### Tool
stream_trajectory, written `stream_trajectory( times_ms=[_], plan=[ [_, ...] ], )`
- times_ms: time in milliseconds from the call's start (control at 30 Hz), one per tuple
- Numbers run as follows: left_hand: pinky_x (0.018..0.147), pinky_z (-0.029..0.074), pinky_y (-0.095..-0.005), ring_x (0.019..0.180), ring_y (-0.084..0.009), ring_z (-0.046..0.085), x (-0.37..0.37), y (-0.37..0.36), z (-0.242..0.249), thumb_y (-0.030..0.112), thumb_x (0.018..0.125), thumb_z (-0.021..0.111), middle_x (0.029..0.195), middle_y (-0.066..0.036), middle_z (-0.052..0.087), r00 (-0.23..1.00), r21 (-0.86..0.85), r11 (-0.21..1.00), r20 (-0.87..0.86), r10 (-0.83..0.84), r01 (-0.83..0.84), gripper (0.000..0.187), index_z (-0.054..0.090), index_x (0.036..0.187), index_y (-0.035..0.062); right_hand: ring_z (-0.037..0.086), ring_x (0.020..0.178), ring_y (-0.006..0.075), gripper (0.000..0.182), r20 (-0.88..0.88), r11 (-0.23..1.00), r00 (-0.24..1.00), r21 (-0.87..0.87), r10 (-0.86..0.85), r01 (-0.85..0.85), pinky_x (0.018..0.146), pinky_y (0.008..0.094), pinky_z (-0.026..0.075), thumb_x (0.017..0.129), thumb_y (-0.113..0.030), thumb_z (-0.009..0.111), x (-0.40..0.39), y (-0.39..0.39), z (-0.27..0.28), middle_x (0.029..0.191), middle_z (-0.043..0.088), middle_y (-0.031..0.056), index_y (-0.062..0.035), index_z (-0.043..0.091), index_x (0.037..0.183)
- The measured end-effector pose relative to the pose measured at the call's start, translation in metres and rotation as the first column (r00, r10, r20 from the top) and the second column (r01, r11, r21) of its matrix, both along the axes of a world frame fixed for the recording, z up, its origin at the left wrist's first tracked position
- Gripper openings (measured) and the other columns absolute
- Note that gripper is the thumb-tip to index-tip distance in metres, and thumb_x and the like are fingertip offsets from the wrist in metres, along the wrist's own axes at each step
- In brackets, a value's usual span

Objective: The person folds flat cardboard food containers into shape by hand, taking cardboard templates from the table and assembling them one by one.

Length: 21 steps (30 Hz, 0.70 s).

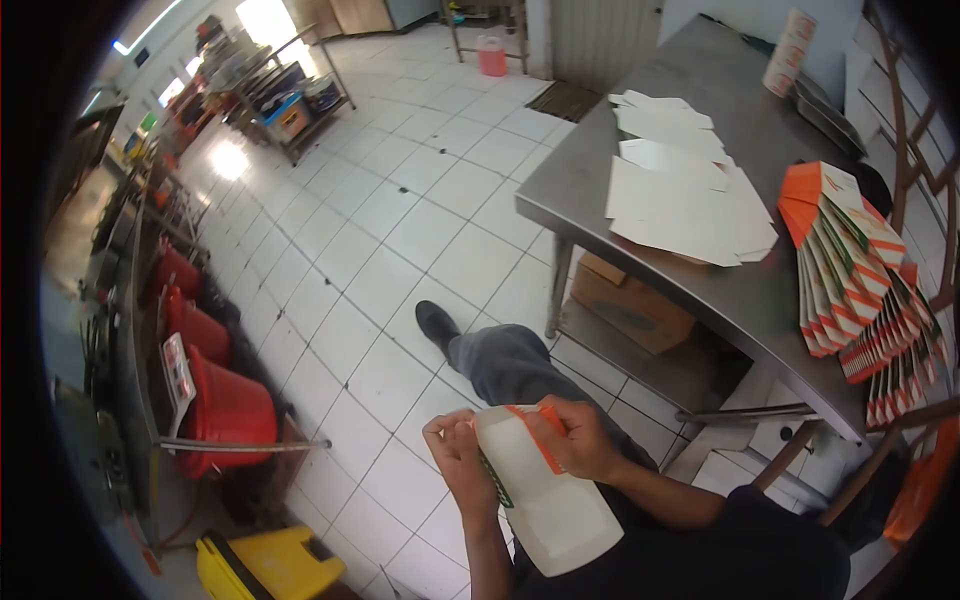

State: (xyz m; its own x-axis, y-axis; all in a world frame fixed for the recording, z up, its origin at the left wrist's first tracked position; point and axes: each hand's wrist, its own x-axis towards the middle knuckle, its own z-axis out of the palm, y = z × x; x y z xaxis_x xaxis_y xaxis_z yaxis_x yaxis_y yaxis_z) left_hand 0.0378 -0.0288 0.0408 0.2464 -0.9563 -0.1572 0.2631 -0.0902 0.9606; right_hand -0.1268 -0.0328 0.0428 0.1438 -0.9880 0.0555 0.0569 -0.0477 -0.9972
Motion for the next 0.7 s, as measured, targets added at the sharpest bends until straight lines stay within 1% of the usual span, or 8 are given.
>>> stream_trajectory(
  times_ms=[33,133,233,333,400,433,567,700],
  plan=[
    [0.076,0.048,-0.0274,0.086,-0.0112,0.057,0.001,0.0,-0.001,0.025,0.111,0.054,0.106,-0.008,0.053,0.998,0.095,0.994,-0.028,-0.054,0.056,0.028,0.051,0.094,0.0032,0.049,0.062,0.0016,0.036,-0.071,0.998,0.997,-0.054,-0.038,0.034,0.053,0.0271,0.042,0.109,-0.025,0.057,0.003,-0.002,0.01,0.065,0.058,0.0001,-0.0013,0.064,0.083],
    [0.068,0.047,-0.0244,0.079,-0.0103,0.06,-0.006,0.001,-0.015,0.021,0.109,0.058,0.099,-0.006,0.058,0.941,-0.098,0.994,0.327,0.081,-0.051,0.021,0.057,0.105,-0.0003,0.049,0.063,0.002,0.039,0.002,0.988,0.992,0.08,0.129,-0.128,0.054,0.0272,0.043,0.109,-0.03,0.056,-0.004,-0.011,0.01,0.064,0.058,0.0,-0.0004,0.066,0.085],
    [0.072,0.049,-0.0287,0.083,-0.0122,0.061,-0.016,0.007,-0.012,0.021,0.108,0.058,0.095,-0.006,0.063,0.96,-0.163,0.987,0.278,0.03,0.016,0.026,0.059,0.118,-0.0032,0.05,0.064,0.0034,0.043,-0.07,0.982,0.983,0.097,0.169,-0.162,0.054,0.0277,0.044,0.11,-0.035,0.053,-0.012,-0.018,0.023,0.065,0.061,0.0006,0.0006,0.069,0.09],
    [0.078,0.051,-0.0335,0.087,-0.0152,0.064,-0.01,0.012,-0.012,0.02,0.108,0.056,0.104,-0.01,0.07,0.86,-0.048,0.926,0.392,-0.326,0.373,0.029,0.063,0.121,-0.0052,0.055,0.063,0.0035,0.048,-0.103,0.986,0.981,-0.06,-0.164,0.158,0.056,0.0255,0.045,0.112,-0.03,0.048,-0.022,-0.023,0.014,0.067,0.063,0.0002,0.002,0.066,0.082],
    [0.08,0.052,-0.0343,0.089,-0.0162,0.066,-0.001,0.021,-0.009,0.019,0.108,0.055,0.106,-0.012,0.073,0.785,0.078,0.875,0.41,-0.465,0.478,0.029,0.065,0.12,-0.0055,0.058,0.063,0.0042,0.048,0.043,0.953,0.954,0.062,-0.298,0.295,0.058,0.0249,0.048,0.113,-0.03,0.047,-0.022,-0.029,0.016,0.069,0.067,0.0012,0.0017,0.067,0.084],
    [0.08,0.052,-0.0334,0.088,-0.0162,0.066,0.0,0.023,-0.006,0.019,0.108,0.055,0.105,-0.013,0.074,0.789,0.123,0.879,0.396,-0.47,0.461,0.029,0.066,0.119,-0.0054,0.061,0.073,0.005,0.041,0.13,0.947,0.95,0.195,-0.283,0.255,0.065,0.0249,0.051,0.112,-0.031,0.049,-0.021,-0.029,0.002,0.083,0.07,0.0031,0.0024,0.069,0.098],
    [0.067,0.05,-0.0354,0.07,-0.0201,0.065,0.013,0.032,0.004,0.022,0.105,0.057,0.079,-0.013,0.07,0.758,0.099,0.91,0.521,-0.392,0.403,0.027,0.068,0.102,-0.0027,0.063,0.083,0.0077,0.023,0.338,0.833,0.934,0.545,-0.117,-0.093,0.074,0.0252,0.053,0.11,-0.023,0.053,-0.007,-0.018,-0.062,0.093,0.066,0.0005,-0.0054,0.067,0.102],
    [0.057,0.047,-0.0363,0.058,-0.0237,0.061,0.028,0.031,0.03,0.019,0.098,0.061,0.071,-0.015,0.064,0.696,0.031,0.867,0.581,-0.421,0.498,0.023,0.066,0.094,-0.0021,0.064,0.087,0.0099,0.03,0.205,0.846,0.95,0.438,0.234,-0.303,0.08,0.0285,0.053,0.111,-0.029,0.051,-0.018,-0.009,-0.069,0.093,0.068,0.0024,-0.005,0.068,0.104]
  ],
)
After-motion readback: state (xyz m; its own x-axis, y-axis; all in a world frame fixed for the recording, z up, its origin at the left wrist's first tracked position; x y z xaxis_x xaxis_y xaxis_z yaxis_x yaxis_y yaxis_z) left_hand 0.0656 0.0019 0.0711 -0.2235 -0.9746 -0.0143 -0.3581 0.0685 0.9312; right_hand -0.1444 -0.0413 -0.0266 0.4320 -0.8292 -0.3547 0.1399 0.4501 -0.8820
